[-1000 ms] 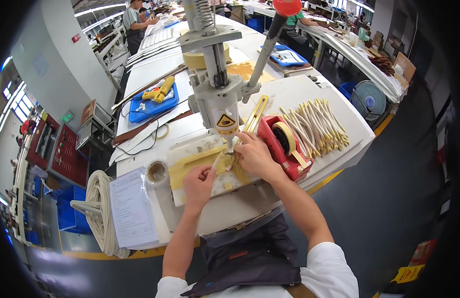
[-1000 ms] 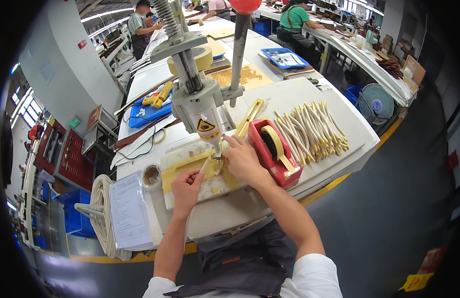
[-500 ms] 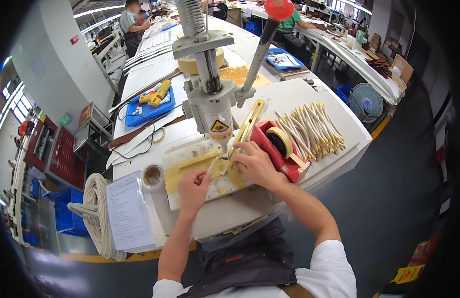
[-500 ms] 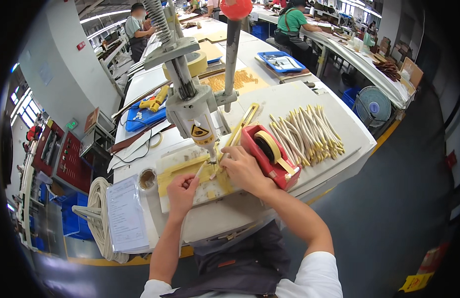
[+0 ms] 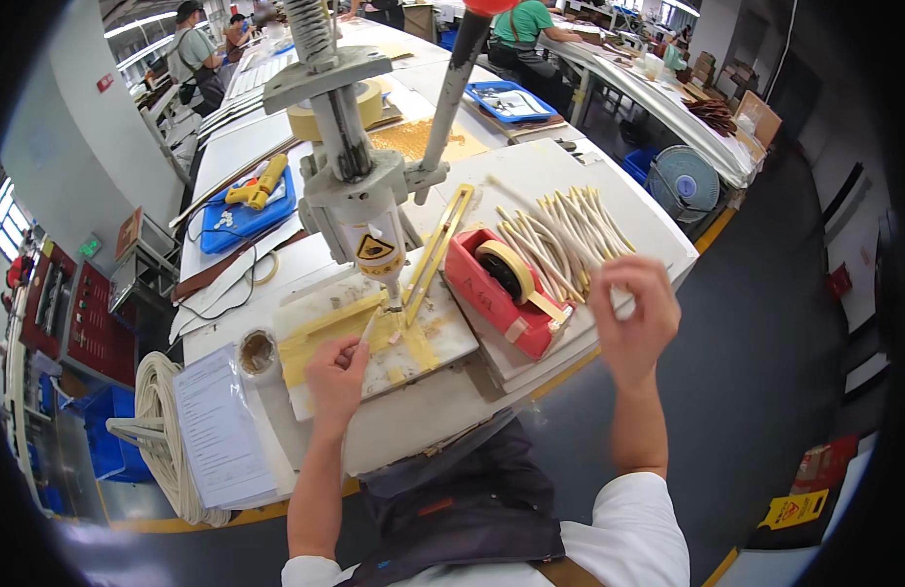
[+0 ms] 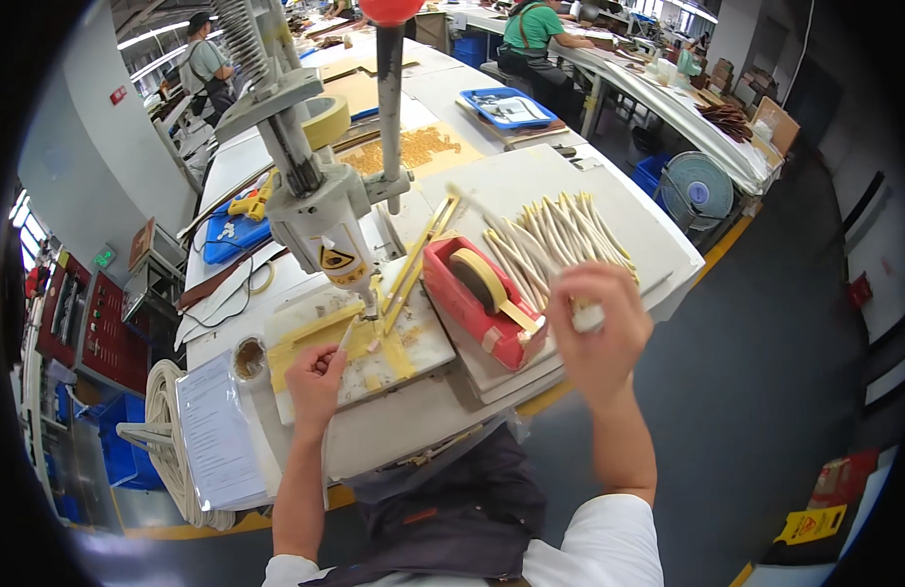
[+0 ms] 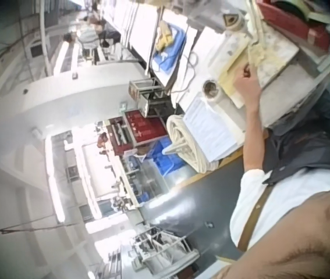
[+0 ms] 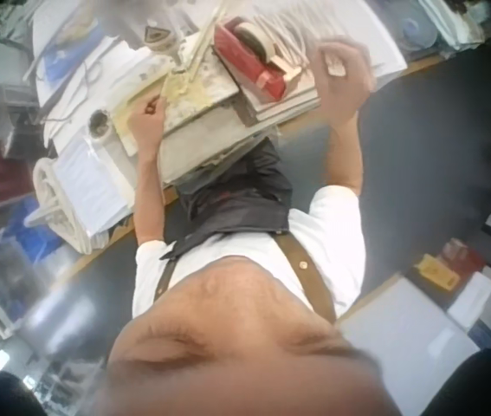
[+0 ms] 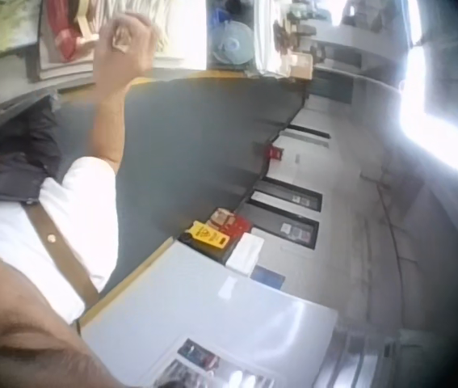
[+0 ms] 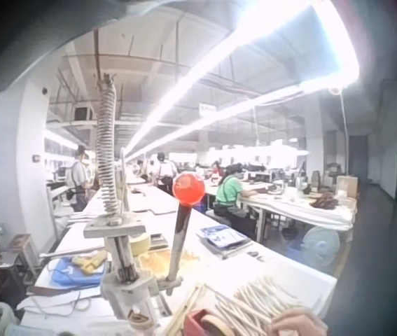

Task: The person repeatedly inserts a white cable into a jig, operates a lever to crimp a yellow connector onto the end, and then removes the finished unit. This process is repeated for multiple cables throughout the clip.

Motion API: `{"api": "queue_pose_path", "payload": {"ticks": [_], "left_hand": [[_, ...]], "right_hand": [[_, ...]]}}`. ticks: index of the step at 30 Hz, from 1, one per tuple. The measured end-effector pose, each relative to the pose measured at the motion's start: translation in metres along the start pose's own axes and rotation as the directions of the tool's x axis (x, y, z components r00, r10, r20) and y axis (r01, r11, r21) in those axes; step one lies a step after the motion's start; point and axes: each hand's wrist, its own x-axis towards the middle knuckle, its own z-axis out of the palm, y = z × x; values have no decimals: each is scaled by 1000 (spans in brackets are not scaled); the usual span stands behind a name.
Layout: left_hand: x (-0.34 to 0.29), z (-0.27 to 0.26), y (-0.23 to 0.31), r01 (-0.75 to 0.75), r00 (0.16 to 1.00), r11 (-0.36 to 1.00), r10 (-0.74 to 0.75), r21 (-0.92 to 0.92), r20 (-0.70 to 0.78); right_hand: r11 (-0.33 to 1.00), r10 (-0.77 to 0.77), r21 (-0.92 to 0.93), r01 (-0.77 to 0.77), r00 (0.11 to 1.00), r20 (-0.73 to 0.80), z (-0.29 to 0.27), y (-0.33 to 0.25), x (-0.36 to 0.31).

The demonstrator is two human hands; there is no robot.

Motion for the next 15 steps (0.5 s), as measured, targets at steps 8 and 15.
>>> {"api": "queue_pose_path", "payload": {"ticks": [8, 15], "left_hand": [[3, 4, 4, -74, 997, 997, 74, 7, -5], [1, -2, 1, -72, 997, 997, 72, 11, -8]], "right_hand": [[972, 61, -235, 11, 953, 296, 12, 107, -16], [948, 232, 83, -307, 846, 480, -7, 59, -50]]}}
